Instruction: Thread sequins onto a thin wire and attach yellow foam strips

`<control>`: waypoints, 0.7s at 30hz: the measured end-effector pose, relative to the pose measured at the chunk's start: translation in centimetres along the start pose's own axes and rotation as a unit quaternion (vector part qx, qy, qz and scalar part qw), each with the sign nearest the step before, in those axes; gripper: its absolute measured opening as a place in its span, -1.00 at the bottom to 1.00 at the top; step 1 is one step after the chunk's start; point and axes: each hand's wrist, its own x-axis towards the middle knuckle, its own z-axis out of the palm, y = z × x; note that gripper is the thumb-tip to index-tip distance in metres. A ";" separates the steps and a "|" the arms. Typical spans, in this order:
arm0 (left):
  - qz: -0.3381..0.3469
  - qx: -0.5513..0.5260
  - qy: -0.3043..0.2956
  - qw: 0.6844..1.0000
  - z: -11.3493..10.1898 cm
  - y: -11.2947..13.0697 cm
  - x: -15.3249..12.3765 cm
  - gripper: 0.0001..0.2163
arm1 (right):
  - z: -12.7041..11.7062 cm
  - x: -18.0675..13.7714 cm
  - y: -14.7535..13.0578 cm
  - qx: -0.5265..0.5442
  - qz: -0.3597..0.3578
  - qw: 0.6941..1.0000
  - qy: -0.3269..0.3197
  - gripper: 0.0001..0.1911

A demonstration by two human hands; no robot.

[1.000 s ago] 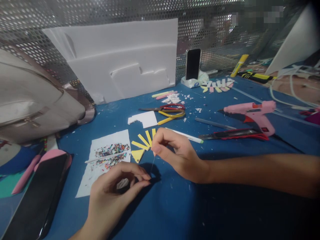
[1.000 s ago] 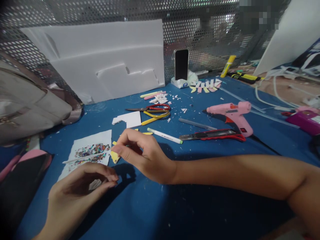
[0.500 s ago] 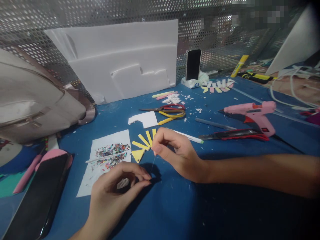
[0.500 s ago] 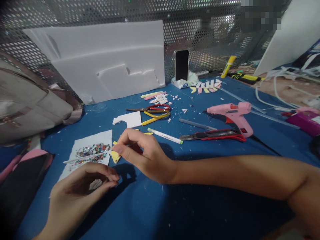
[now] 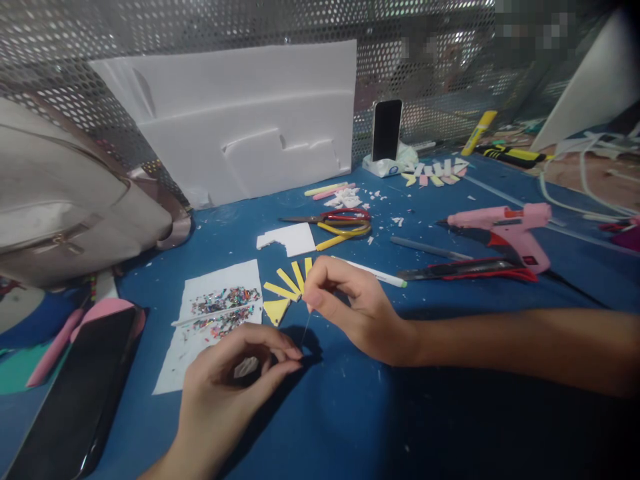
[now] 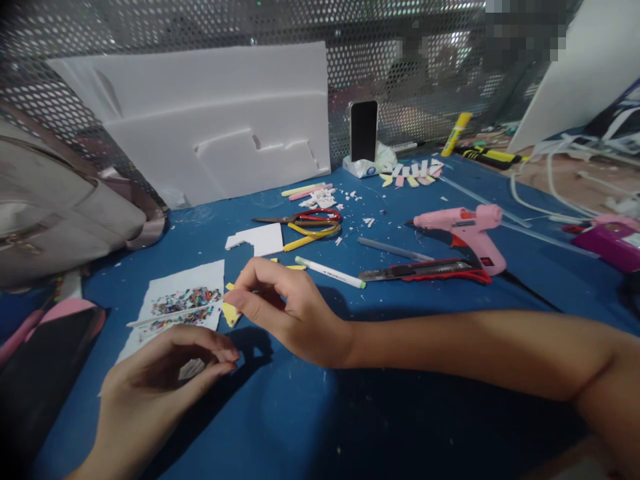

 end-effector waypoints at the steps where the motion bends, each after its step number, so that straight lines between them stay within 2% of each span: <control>1: 0.001 0.002 0.000 1.000 0.0 0.0 0.0 -0.88 | 0.0 0.0 0.0 0.000 -0.001 1.000 0.001 -0.82; 8: -0.004 0.004 0.008 1.000 0.0 0.3 0.0 -0.92 | 0.0 -0.2 0.0 -0.007 -0.002 1.000 0.000 -0.82; 21: -0.006 -0.003 -0.004 1.000 -0.1 0.2 -0.1 -0.88 | 0.0 -0.1 0.0 -0.008 0.002 1.000 -0.001 -0.83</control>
